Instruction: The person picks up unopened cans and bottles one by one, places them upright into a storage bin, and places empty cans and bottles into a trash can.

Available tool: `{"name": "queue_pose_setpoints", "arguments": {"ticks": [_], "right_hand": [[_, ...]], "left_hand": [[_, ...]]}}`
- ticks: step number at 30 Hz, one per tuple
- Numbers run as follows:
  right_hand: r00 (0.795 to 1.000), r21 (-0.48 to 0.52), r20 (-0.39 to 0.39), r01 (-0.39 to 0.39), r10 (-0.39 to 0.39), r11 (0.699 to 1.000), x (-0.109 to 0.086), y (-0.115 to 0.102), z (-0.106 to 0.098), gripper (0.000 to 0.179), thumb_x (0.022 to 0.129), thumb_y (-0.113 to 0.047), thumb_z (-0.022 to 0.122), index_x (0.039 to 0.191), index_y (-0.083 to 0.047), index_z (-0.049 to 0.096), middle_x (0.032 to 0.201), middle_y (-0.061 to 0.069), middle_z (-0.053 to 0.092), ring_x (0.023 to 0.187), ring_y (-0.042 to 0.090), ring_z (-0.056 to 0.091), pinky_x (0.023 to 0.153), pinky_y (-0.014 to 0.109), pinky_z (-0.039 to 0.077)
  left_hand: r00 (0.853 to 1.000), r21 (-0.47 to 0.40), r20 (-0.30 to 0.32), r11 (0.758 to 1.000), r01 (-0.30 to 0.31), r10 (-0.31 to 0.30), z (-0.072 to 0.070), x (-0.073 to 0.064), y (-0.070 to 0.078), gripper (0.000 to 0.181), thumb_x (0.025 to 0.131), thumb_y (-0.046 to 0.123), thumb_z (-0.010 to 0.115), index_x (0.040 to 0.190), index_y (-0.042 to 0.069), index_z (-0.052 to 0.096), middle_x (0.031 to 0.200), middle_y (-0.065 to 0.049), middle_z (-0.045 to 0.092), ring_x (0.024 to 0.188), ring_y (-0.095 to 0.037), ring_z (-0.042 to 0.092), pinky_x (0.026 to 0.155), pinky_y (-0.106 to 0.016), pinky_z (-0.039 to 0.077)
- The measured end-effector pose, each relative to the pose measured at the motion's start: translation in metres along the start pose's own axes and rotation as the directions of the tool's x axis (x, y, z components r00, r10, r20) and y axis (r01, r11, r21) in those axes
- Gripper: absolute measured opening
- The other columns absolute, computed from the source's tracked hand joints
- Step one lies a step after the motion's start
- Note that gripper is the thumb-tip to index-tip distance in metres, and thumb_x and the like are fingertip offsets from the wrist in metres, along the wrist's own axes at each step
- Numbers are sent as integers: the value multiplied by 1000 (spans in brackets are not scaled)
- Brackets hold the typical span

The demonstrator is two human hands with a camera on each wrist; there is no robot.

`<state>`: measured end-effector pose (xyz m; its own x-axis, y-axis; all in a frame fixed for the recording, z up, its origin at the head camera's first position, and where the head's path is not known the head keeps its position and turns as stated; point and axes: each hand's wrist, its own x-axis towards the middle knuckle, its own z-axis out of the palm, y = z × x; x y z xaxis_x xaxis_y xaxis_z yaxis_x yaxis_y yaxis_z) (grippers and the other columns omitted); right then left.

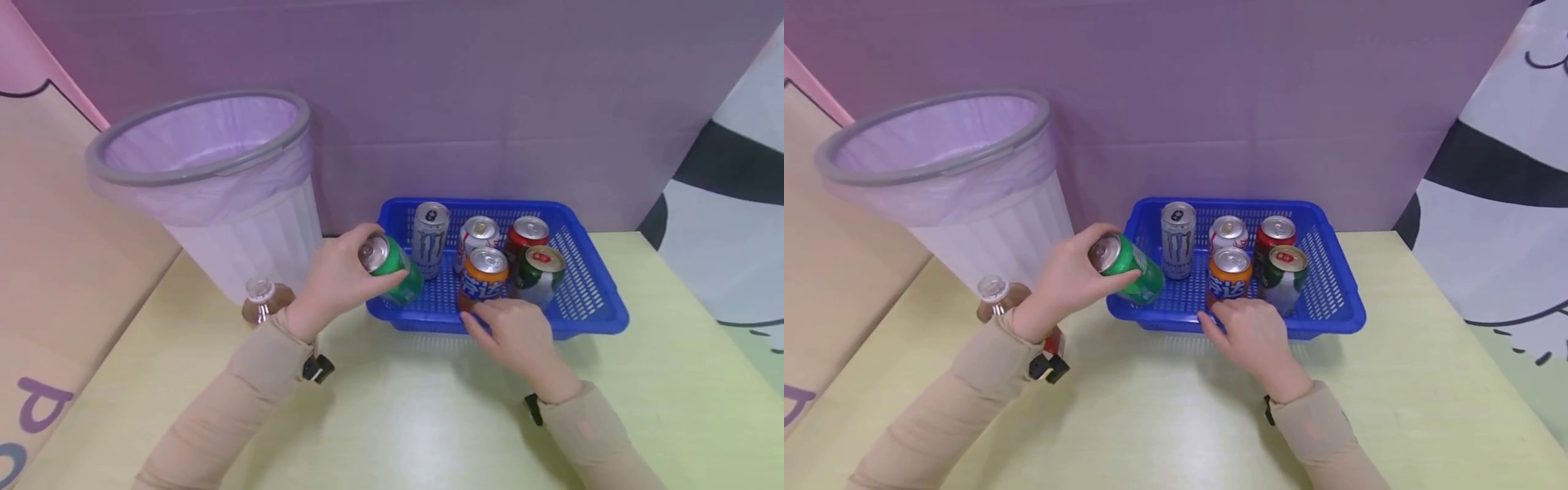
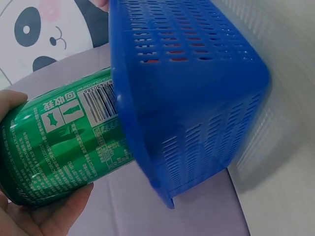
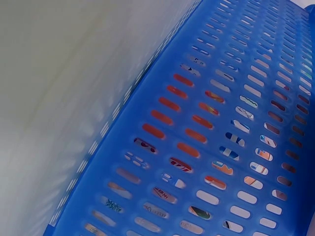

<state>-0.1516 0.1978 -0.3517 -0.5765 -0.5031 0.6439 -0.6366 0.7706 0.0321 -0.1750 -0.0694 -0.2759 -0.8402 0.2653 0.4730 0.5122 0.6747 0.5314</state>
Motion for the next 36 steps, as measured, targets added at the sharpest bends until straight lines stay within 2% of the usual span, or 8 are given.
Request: {"name": "queue_pose_setpoints", "arguments": {"ticks": [8,14,20,26,32,36], "right_hand": [[1000,-8,-14,13,-13,1000,1,0,0,63,100,-49,23,60,-12,55,52,-2,51,44,12,46,42,27,37],[1000,-13,-6,6,-6,1000,0,0,0,64,100,-49,24,62,-11,58,53,-1,54,45,14,50,43,29,39],[1000,-14,-9,4,-4,1000,0,0,0,62,100,-48,26,62,-11,58,53,-2,53,44,13,48,43,29,39],[1000,-11,-3,-1,1,1000,1,-1,-2,56,99,-45,32,61,-12,56,52,-3,51,44,12,46,43,28,37],[1000,-7,1,-5,5,1000,1,-1,-2,59,100,-47,28,61,-13,55,52,-3,50,44,12,46,43,28,37],[1000,-6,-3,0,0,1000,1,-1,-2,60,100,-47,27,60,-13,53,52,-3,50,44,12,45,42,28,37]], "left_hand": [[996,41,85,999,-1,-3,11,1,0,57,71,38,80,113,6,58,94,-6,68,77,-17,66,65,-28,54],[988,36,153,999,4,-10,19,1,-2,57,72,38,79,114,7,56,93,-3,67,76,-13,64,66,-25,53],[986,67,168,998,2,-13,28,3,-5,57,71,39,79,113,7,57,90,-1,67,73,-11,63,63,-23,51],[980,115,197,993,-15,-8,31,5,-2,60,72,41,78,116,6,56,92,-2,66,75,-12,63,63,-24,52],[977,162,210,985,-54,19,37,9,-1,58,72,41,77,114,7,57,90,-1,65,74,-12,62,62,-24,50],[972,200,236,978,-58,9,41,10,-1,60,72,43,76,115,7,57,92,0,65,74,-11,62,62,-24,50]]}}
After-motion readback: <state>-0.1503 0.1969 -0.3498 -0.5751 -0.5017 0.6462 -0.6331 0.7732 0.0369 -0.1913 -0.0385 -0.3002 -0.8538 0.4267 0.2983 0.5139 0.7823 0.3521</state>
